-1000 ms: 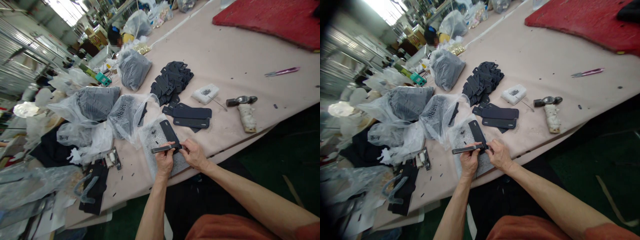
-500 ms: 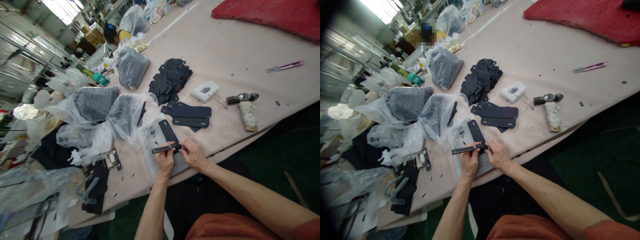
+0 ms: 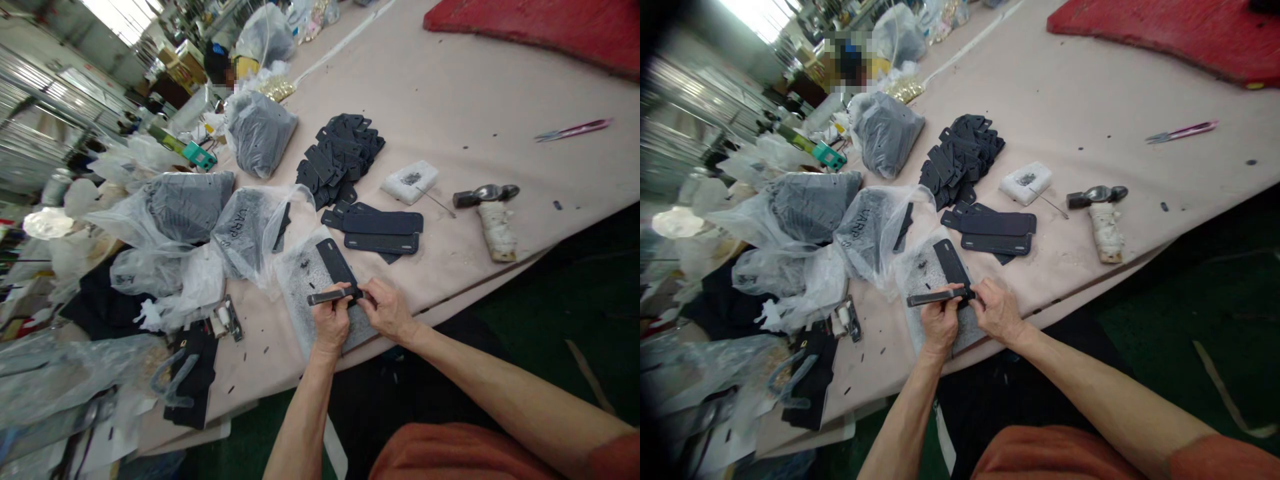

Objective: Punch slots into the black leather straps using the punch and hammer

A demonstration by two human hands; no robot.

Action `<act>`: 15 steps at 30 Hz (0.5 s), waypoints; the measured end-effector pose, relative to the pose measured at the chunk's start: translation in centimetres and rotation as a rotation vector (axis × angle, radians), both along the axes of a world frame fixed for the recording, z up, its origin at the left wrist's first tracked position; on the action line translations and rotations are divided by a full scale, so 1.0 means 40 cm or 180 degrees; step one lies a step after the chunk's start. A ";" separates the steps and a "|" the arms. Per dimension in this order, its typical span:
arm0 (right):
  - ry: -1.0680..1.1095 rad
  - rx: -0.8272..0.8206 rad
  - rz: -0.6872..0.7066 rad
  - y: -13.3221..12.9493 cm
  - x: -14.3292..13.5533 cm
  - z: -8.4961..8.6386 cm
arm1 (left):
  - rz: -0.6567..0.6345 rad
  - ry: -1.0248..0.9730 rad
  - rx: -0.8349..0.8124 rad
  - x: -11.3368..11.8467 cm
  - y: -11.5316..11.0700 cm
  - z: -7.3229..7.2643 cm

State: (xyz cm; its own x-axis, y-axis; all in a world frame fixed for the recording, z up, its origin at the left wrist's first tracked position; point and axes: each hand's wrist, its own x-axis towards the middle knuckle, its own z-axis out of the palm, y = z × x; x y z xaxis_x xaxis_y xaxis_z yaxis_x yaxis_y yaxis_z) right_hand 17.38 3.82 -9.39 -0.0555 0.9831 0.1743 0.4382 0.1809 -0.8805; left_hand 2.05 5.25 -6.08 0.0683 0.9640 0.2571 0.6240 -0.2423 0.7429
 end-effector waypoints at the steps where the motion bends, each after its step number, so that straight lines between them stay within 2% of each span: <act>1: -0.0008 0.0000 0.0004 0.000 0.000 0.000 | -0.0021 0.0071 0.0064 0.002 0.001 0.000; 8: 0.0082 -0.0180 0.0200 0.002 0.013 0.023 | -0.0186 0.0302 0.0351 0.020 0.007 0.001; 11: 0.0091 -0.0235 0.0271 0.003 0.048 0.047 | -0.0163 0.0324 0.0357 0.022 0.006 -0.003; 13: -0.0033 -0.0146 0.0019 0.011 0.100 0.064 | -0.0105 0.0332 0.0335 0.021 0.003 -0.010; 15: -0.0392 0.0016 -0.0495 0.031 0.181 0.076 | -0.0046 0.0317 0.0291 0.020 0.001 -0.017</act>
